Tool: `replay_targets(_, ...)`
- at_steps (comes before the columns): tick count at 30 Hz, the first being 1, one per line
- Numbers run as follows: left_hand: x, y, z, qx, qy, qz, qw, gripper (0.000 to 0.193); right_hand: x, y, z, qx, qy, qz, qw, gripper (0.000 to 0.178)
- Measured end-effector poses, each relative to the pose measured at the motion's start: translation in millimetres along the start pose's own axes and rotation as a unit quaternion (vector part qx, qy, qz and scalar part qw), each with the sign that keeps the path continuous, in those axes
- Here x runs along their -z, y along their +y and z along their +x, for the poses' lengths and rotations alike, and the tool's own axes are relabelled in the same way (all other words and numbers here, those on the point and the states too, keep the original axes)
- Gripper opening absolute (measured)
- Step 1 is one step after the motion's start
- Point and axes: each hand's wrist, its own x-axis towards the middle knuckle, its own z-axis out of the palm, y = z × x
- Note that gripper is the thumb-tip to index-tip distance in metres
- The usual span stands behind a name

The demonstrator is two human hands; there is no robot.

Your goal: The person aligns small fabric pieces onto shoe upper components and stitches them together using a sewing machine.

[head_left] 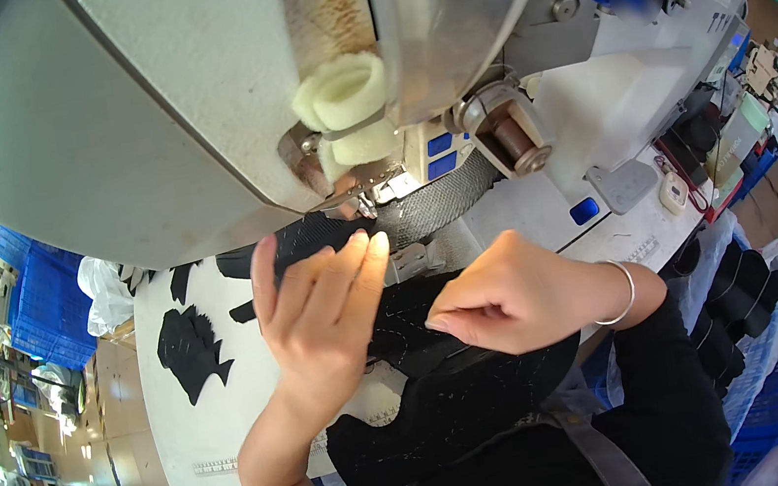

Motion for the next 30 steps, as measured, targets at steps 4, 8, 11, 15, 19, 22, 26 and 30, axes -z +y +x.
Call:
replay_targets(4, -8.4, -13.5, 5.4, 0.052, 0.051, -0.03, 0.997, 0.02, 6.0, -2.7, 5.4, 0.18, 0.287, -0.404, 0.85, 0.015)
replay_targets(8, -16.9, -22.2, 5.8, 0.063, 0.062, -0.053, 0.995, 0.015, 11.4, 10.2, 7.6, 0.12, 0.204, -0.386, 0.892, 0.027)
replay_targets(11, -29.2, -27.7, 2.5, 0.09, 0.094, -0.102, 0.986, 0.013, 7.4, 15.8, 7.1, 0.134, 0.21, -0.393, 0.885, 0.028)
replay_targets(15, -36.0, -35.7, -4.5, 0.156, 0.078, -0.157, 0.972, 0.015, 4.3, 21.1, 14.1, 0.139, 0.257, -0.371, 0.881, 0.025)
replay_targets(19, -8.6, -20.1, 1.4, 0.009, 0.027, -0.027, 0.999, 0.024, 11.3, 21.7, 11.1, 0.156, 0.271, -0.367, 0.876, 0.019)
replay_targets(22, -0.9, 19.8, -1.0, -0.022, 0.006, 0.147, 0.989, 0.027, 13.0, 18.9, 12.5, 0.15, 0.291, -0.34, 0.882, 0.017)
replay_targets(26, -9.4, 10.0, 0.1, 0.005, 0.03, 0.111, 0.993, 0.026, 13.9, 29.7, 14.2, 0.151, 0.301, -0.316, 0.887, 0.016)
replay_targets(30, -12.4, -9.2, 3.5, 0.067, 0.057, -0.025, 0.996, 0.023, 28.5, 52.0, 22.0, 0.121, 0.391, -0.289, 0.865, 0.021)
